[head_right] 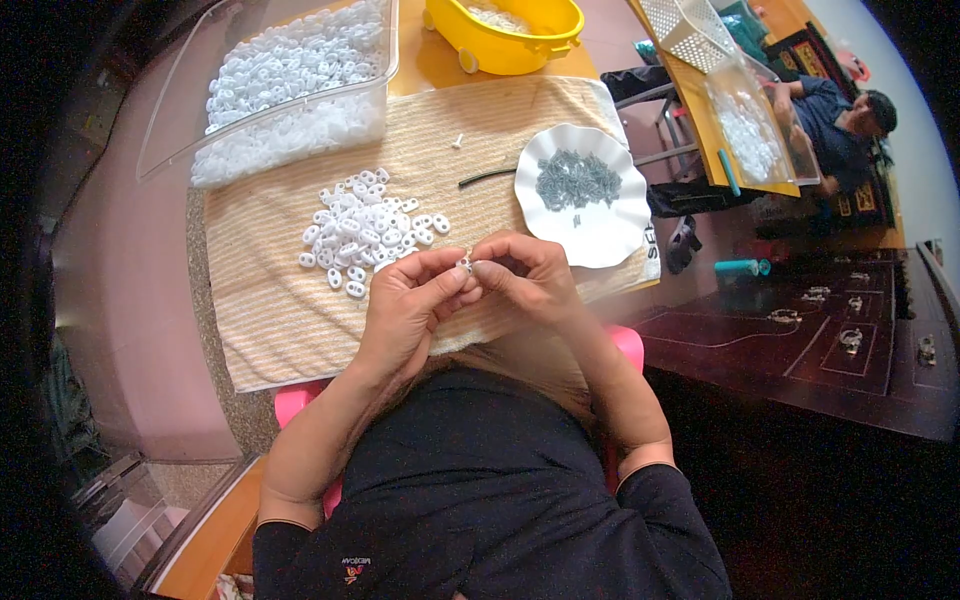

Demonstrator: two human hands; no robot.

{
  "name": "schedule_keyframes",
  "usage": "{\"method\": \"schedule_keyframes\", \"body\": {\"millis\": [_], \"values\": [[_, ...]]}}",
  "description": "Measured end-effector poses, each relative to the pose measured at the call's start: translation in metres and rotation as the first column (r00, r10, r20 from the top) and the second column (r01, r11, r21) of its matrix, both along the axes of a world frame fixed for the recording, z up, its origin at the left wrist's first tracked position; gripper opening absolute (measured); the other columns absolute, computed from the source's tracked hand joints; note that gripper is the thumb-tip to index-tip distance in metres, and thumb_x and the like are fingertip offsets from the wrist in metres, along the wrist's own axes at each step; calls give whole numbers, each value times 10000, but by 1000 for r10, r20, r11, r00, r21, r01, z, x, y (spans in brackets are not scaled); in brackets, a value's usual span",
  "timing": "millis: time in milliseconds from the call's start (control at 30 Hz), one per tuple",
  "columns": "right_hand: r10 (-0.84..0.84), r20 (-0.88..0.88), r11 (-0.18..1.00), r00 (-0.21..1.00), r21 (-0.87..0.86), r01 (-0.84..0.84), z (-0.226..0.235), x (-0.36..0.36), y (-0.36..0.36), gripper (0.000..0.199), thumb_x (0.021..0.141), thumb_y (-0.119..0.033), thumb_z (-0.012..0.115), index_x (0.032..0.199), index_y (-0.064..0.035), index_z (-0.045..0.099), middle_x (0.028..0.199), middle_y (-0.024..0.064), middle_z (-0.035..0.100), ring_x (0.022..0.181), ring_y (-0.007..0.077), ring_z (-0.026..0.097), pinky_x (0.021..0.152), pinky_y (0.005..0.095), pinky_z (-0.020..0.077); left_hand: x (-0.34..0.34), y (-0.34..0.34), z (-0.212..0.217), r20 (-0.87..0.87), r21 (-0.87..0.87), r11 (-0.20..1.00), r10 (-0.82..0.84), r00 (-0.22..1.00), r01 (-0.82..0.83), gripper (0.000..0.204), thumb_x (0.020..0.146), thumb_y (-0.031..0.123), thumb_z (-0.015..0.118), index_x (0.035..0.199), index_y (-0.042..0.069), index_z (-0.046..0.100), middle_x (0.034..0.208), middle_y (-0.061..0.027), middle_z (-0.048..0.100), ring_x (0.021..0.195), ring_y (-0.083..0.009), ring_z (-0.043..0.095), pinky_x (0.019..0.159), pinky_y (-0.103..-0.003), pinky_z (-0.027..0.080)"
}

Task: Manually inserting small metal pins or components into white plastic parts.

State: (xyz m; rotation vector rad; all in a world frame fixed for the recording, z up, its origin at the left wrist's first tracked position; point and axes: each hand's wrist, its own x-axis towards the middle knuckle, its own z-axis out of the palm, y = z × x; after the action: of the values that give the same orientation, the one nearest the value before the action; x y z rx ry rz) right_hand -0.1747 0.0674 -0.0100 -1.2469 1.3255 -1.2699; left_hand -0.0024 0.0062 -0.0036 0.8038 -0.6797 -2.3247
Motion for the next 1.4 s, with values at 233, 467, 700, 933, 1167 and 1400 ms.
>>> {"method": "schedule_keyframes", "body": {"millis": [233, 467, 700, 933, 1167, 1400], "values": [[-4, -124, 1000, 992, -14, 2, 6, 2, 0, 92, 886, -50, 615, 920, 35, 625, 898, 71, 629, 839, 122, 574, 755, 248, 459, -1, 1, 0, 8, -4, 1000, 16, 1000, -16, 194, 881, -2, 610, 1065, -63, 611, 922, -109, 662, 786, -129, 655, 735, -229, 566], [20, -45, 999, 999, 46, -18, 12, 4, 0, 107, 917, -61, 584, 921, 38, 627, 829, 40, 637, 755, 87, 612, 692, 225, 501, -2, 4, -1, 17, -58, 998, 16, 1000, -15, 186, 877, 0, 618, 1050, -67, 618, 912, -108, 668, 775, -127, 653, 726, -227, 558], [41, 68, 996, 997, 79, -46, 10, 0, 0, 133, 920, -78, 595, 952, 46, 628, 837, 55, 664, 766, 99, 646, 705, 227, 531, -3, 5, -4, 7, -52, 998, 19, 1000, -18, 177, 867, -21, 615, 1042, -46, 610, 925, -123, 665, 792, -166, 669, 726, -261, 577], [52, 110, 993, 993, 95, -63, 8, -4, 0, 141, 918, -75, 598, 978, 50, 628, 850, 61, 670, 770, 108, 650, 705, 229, 532, -2, 3, -4, -26, -21, 1000, 16, 1000, -16, 170, 871, -23, 609, 1039, -50, 607, 934, -130, 663, 803, -173, 669, 743, -272, 578], [-44, 193, 986, 980, 163, 12, 17, -1, -4, 174, 897, -52, 618, 1038, 49, 625, 859, 53, 659, 745, 94, 623, 673, 226, 521, 1, -2, 3, -36, -32, 999, 31, 999, -32, 177, 872, -13, 613, 1047, -41, 606, 927, -125, 661, 803, -173, 664, 758, -282, 576], [-49, -202, 986, 978, 145, 79, 13, 1, -21, 152, 874, -39, 639, 1005, 38, 632, 829, 47, 646, 688, 81, 597, 624, 223, 493, 9, -14, 9, -72, 2, 989, 146, 987, -146, 201, 874, -2, 617, 1072, -34, 598, 908, -108, 653, 802, -179, 662, 768, -293, 580]]}}
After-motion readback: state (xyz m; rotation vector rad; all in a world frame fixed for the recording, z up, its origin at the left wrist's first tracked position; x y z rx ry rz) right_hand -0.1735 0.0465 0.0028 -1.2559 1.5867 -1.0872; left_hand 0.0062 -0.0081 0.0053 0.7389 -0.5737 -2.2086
